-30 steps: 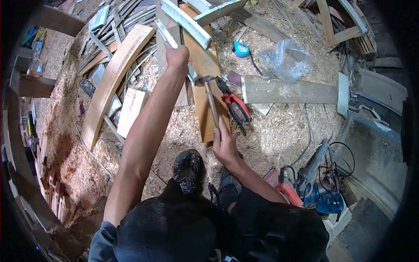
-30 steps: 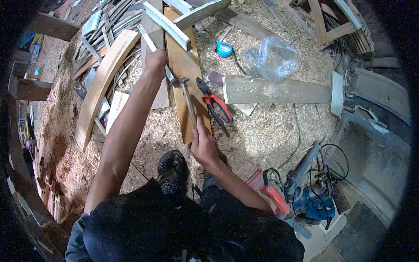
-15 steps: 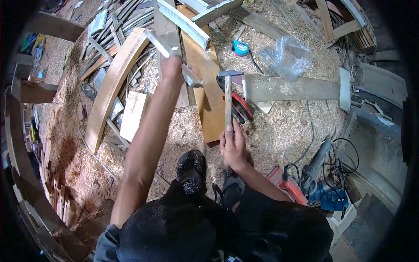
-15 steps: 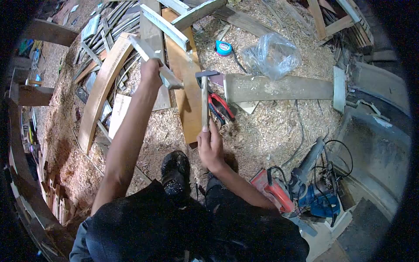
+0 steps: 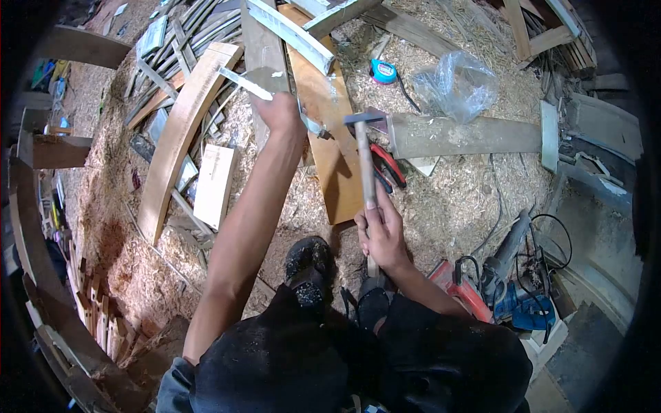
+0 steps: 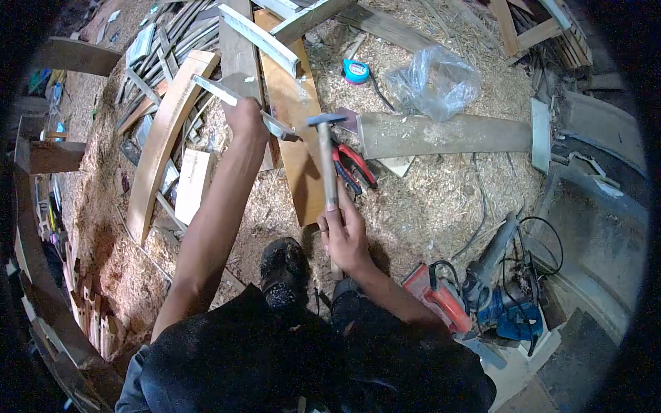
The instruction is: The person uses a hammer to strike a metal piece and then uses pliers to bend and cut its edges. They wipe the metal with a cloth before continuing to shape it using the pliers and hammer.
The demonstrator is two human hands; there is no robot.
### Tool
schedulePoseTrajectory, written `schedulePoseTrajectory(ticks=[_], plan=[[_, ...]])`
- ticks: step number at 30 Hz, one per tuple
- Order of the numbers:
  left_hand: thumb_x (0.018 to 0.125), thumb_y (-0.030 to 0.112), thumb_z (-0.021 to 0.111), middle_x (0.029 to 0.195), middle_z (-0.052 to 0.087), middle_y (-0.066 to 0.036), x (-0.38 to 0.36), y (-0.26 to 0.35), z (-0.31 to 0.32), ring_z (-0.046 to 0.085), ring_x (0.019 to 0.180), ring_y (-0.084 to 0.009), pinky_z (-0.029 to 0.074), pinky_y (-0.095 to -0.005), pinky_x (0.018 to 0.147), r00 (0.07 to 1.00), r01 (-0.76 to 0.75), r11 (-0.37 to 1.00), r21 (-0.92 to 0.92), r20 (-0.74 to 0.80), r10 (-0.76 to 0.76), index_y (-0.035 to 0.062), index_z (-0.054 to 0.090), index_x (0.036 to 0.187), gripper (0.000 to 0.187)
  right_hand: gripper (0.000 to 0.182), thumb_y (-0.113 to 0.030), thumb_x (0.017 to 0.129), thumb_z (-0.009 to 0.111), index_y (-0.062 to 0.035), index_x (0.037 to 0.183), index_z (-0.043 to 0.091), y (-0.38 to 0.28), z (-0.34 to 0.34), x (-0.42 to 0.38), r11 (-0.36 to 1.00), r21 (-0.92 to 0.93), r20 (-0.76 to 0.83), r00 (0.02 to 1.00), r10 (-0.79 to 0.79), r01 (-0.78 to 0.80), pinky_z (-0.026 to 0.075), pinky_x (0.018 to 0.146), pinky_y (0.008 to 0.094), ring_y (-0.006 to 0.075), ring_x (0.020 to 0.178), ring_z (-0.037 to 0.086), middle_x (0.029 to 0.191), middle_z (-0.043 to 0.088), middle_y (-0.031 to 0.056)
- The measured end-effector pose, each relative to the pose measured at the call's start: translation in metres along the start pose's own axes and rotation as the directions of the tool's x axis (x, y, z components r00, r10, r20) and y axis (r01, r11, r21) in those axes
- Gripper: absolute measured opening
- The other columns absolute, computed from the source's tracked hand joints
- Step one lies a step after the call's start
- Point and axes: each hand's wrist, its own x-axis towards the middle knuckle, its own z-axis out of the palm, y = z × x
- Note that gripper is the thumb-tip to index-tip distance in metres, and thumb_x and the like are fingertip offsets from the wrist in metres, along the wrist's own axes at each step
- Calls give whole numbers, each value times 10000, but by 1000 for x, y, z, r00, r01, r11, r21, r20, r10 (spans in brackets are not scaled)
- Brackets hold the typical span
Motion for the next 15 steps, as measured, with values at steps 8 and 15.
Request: schedulePoseTrajectory(ticks=[8, 15], plan=[[944, 136, 608, 1254, 561, -102, 12, -8, -3, 579, 1105, -215, 474, -349, 935, 997, 20, 993, -116, 82, -10, 51, 421, 1355, 459, 510, -219, 1079, 387, -119, 1562, 256, -12, -20, 6, 989, -122, 109, 989, 100, -87, 376, 418, 208, 43, 476, 400, 648, 422, -31], [888, -13, 467, 1233, 561, -131, 2, 6, -1, 600, 1081, -250, 515, -381, 895, 999, 3, 999, -41, 47, -1, 31, 433, 1335, 450, 535, -194, 1069, 403, -129, 1567, 218, -15, -35, 20, 992, -76, 157, 981, 113, -102, 371, 342, 208, 42, 408, 393, 635, 460, -15]])
